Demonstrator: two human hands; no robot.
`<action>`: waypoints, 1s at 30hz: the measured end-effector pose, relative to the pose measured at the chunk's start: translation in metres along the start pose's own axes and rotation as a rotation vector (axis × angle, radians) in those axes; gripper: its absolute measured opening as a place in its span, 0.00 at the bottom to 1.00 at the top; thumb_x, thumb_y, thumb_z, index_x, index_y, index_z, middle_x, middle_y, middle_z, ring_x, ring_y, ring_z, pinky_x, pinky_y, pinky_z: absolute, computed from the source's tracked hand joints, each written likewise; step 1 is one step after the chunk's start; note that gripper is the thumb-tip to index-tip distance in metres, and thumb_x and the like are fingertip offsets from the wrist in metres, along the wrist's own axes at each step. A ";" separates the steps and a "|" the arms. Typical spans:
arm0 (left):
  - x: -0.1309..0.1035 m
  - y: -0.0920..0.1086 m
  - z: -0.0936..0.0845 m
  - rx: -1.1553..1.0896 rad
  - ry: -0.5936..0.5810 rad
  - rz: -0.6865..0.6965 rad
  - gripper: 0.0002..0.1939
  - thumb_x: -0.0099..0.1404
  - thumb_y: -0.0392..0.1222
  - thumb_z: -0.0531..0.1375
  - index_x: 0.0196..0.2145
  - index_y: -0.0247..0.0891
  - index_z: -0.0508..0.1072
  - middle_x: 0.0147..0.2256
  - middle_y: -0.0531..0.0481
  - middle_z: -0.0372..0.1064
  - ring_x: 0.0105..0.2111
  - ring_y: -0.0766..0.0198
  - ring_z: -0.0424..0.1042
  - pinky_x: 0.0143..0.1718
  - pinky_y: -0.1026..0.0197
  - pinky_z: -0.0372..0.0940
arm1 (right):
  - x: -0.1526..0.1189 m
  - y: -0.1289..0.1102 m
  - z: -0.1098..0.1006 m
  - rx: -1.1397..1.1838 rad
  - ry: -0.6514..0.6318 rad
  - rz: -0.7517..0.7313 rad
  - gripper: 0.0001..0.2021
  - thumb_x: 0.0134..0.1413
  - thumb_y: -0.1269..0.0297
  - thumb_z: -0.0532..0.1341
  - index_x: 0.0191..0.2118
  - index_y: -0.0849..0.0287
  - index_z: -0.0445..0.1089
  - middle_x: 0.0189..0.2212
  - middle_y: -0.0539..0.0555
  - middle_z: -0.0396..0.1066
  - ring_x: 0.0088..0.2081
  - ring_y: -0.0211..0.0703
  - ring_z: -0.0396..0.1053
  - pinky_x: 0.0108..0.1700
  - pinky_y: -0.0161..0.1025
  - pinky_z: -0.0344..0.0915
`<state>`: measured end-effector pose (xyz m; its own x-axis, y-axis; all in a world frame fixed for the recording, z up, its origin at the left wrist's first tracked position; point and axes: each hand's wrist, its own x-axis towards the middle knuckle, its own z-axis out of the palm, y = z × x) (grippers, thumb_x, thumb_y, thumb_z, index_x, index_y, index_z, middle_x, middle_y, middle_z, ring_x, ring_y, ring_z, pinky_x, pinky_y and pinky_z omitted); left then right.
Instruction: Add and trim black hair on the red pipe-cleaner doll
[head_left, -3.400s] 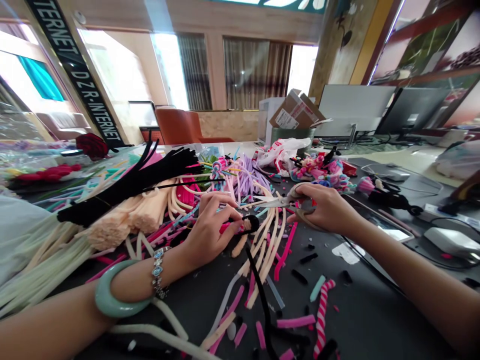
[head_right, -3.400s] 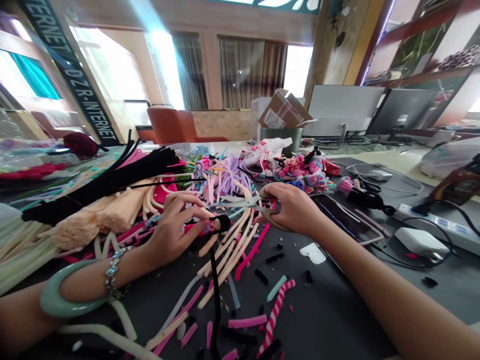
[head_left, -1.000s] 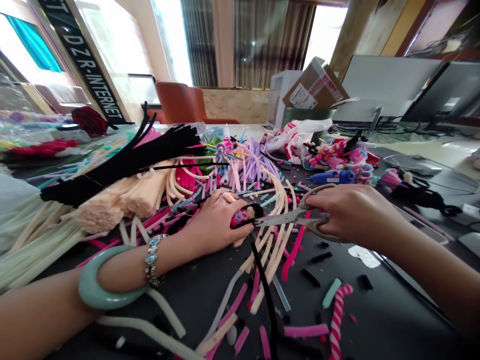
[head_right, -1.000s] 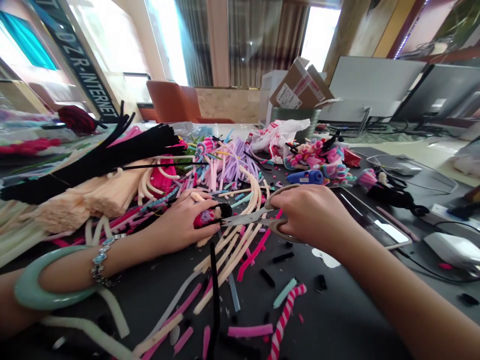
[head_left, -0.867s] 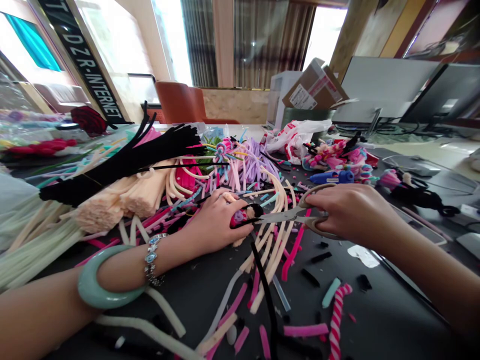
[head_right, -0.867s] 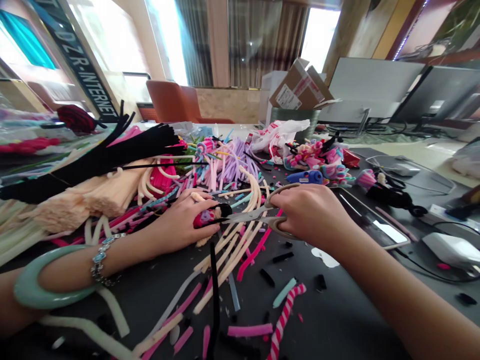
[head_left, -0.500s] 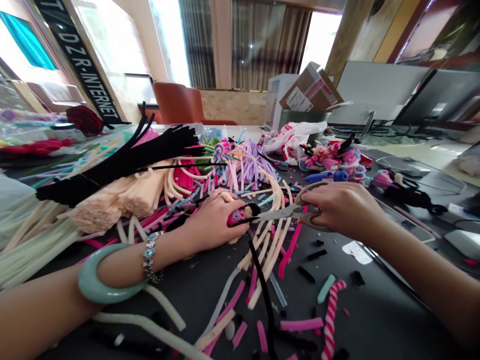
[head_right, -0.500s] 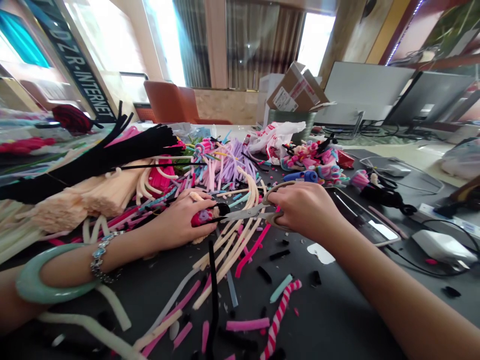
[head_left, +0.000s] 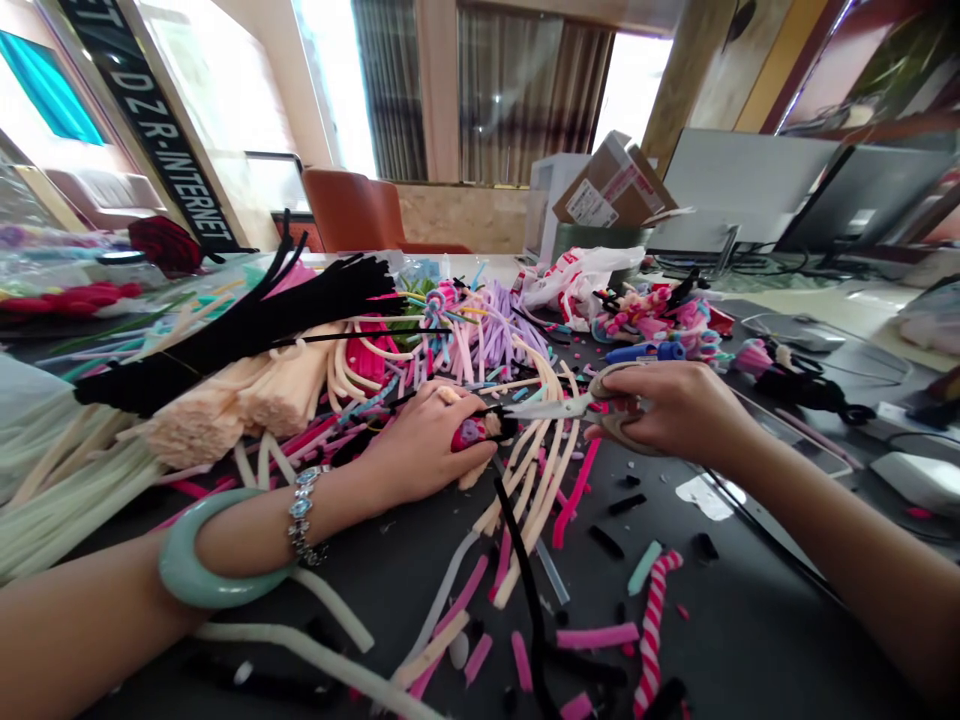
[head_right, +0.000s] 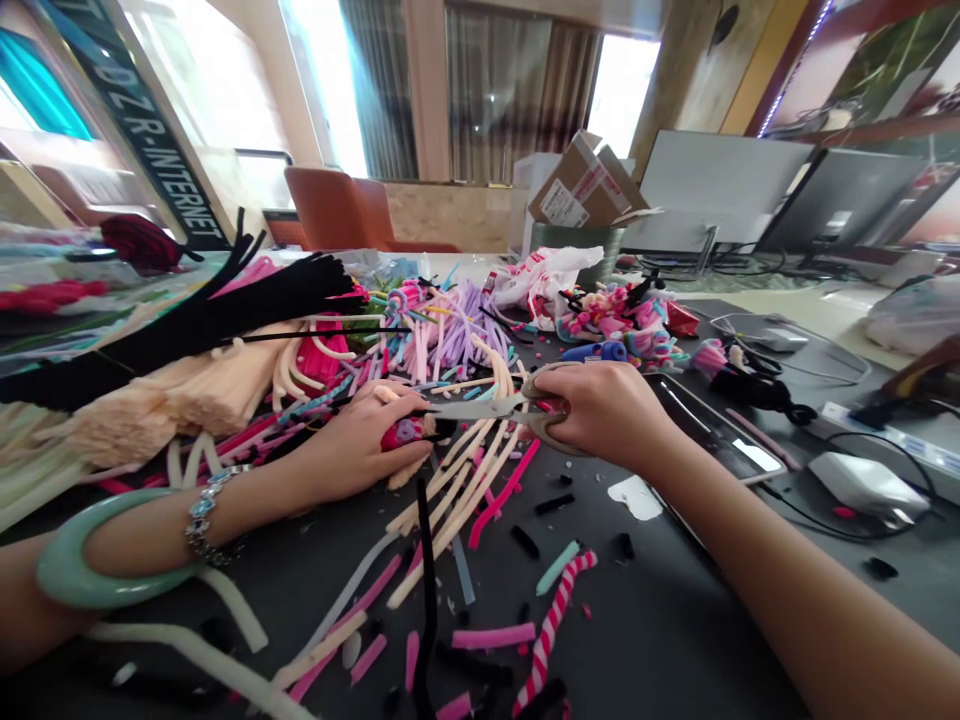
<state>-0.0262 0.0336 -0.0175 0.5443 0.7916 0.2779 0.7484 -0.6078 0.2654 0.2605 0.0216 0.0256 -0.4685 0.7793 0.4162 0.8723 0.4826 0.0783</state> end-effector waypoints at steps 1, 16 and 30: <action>0.000 0.001 0.000 -0.001 0.004 -0.002 0.20 0.63 0.55 0.54 0.46 0.39 0.70 0.46 0.42 0.67 0.53 0.49 0.60 0.54 0.46 0.58 | 0.000 0.000 0.000 -0.001 0.011 0.044 0.14 0.48 0.53 0.60 0.34 0.56 0.74 0.30 0.52 0.76 0.32 0.44 0.72 0.31 0.35 0.59; -0.001 0.009 -0.002 -0.384 0.432 -0.150 0.16 0.60 0.49 0.60 0.42 0.40 0.63 0.41 0.47 0.70 0.44 0.57 0.70 0.49 0.52 0.63 | 0.004 -0.004 0.007 0.085 -0.201 0.223 0.16 0.48 0.56 0.58 0.40 0.58 0.74 0.34 0.55 0.76 0.34 0.46 0.72 0.31 0.36 0.61; 0.002 0.006 0.006 -0.685 0.701 -0.135 0.38 0.51 0.45 0.69 0.57 0.45 0.56 0.48 0.45 0.59 0.47 0.58 0.68 0.49 0.54 0.64 | 0.003 -0.008 0.002 0.243 -0.180 0.141 0.14 0.54 0.53 0.57 0.31 0.57 0.73 0.29 0.53 0.74 0.32 0.45 0.70 0.33 0.38 0.60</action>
<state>-0.0184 0.0315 -0.0207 -0.0424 0.7746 0.6311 0.2861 -0.5958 0.7505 0.2516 0.0204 0.0248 -0.3812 0.8930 0.2392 0.8816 0.4290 -0.1966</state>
